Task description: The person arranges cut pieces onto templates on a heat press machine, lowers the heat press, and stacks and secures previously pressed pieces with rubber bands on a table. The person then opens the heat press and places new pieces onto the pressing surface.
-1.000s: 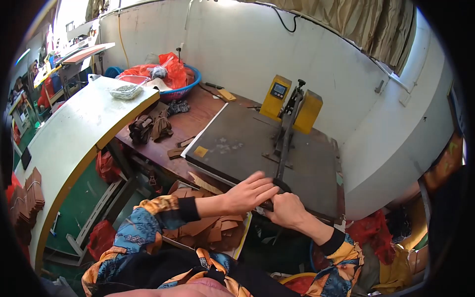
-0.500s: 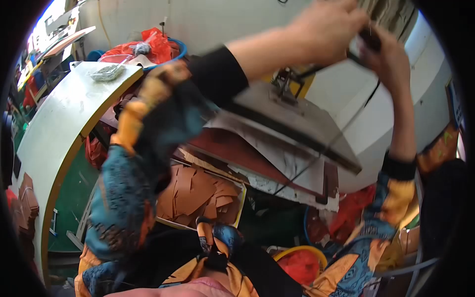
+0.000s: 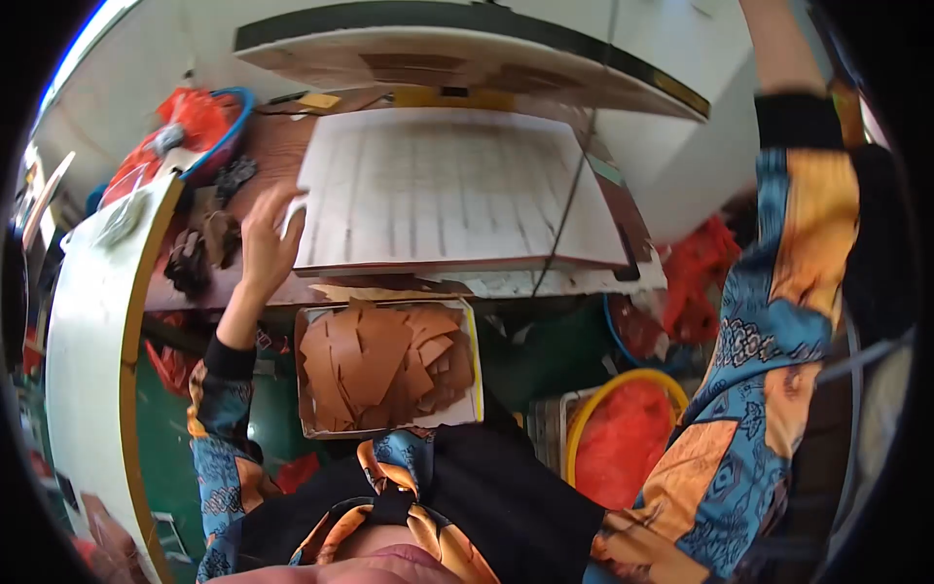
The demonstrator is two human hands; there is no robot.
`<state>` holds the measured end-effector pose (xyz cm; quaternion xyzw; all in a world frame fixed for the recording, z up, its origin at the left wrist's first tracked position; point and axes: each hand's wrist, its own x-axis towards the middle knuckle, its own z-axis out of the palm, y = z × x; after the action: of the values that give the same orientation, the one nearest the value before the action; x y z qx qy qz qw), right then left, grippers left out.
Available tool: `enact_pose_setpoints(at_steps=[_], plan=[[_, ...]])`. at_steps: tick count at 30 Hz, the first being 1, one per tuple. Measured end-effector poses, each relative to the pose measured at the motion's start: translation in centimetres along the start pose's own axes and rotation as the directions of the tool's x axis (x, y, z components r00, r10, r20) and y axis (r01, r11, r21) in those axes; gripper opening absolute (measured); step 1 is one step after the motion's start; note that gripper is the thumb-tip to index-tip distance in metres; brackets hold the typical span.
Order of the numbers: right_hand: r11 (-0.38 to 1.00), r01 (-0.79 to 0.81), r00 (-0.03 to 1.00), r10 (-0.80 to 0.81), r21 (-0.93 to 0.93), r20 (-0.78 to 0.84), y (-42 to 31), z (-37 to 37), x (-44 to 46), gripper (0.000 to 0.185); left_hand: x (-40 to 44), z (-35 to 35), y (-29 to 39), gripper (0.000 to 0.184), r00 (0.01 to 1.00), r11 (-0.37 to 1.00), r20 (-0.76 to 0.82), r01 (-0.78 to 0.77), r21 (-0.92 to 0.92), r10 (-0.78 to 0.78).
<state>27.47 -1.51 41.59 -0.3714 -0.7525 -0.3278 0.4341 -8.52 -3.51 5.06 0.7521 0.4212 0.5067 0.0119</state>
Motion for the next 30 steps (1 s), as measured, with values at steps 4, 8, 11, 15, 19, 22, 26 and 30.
enact_pose_setpoints(at_steps=[4,8,11,15,19,22,26,30], plan=[[0.832,-0.425,0.782,0.139,0.357,0.607,-4.2,-4.5,-14.9,0.028,-5.9,2.0,-2.1,0.018,0.995,0.997,0.065,0.079,-0.014,-0.078],[0.922,-0.378,0.146,0.151,-0.087,0.978,-6.7,-3.3,-31.3,0.020,-9.1,2.7,-1.7,0.016,0.984,0.978,0.057,0.174,-0.115,-0.168],[0.911,-0.356,0.249,0.305,-0.206,0.919,-4.3,2.3,-46.2,0.028,-10.8,3.4,-0.5,0.015,0.962,0.939,0.091,0.272,-0.209,-0.258],[0.937,-0.270,0.533,0.338,-0.222,0.776,-1.4,9.2,-52.1,0.025,-12.6,4.2,1.5,0.014,0.951,0.918,0.110,0.308,-0.249,-0.289],[0.908,-0.355,0.306,0.338,-0.223,0.890,-0.4,12.0,-52.7,0.035,-14.2,4.4,3.5,0.013,0.921,0.894,0.144,0.387,-0.227,-0.362],[0.918,-0.366,0.465,0.322,-0.152,0.825,-2.1,11.9,-53.4,0.040,-15.0,4.7,4.5,0.012,0.911,0.880,0.133,0.411,-0.239,-0.390],[0.901,-0.399,0.549,0.385,-0.173,0.742,-0.9,12.1,-54.9,0.045,-14.8,5.1,4.9,0.010,0.897,0.878,0.206,0.431,-0.209,-0.392],[0.919,-0.386,0.584,0.315,-0.085,0.748,-1.0,10.6,-54.9,0.045,-14.9,6.5,4.8,0.010,0.875,0.850,0.248,0.471,-0.234,-0.416]])
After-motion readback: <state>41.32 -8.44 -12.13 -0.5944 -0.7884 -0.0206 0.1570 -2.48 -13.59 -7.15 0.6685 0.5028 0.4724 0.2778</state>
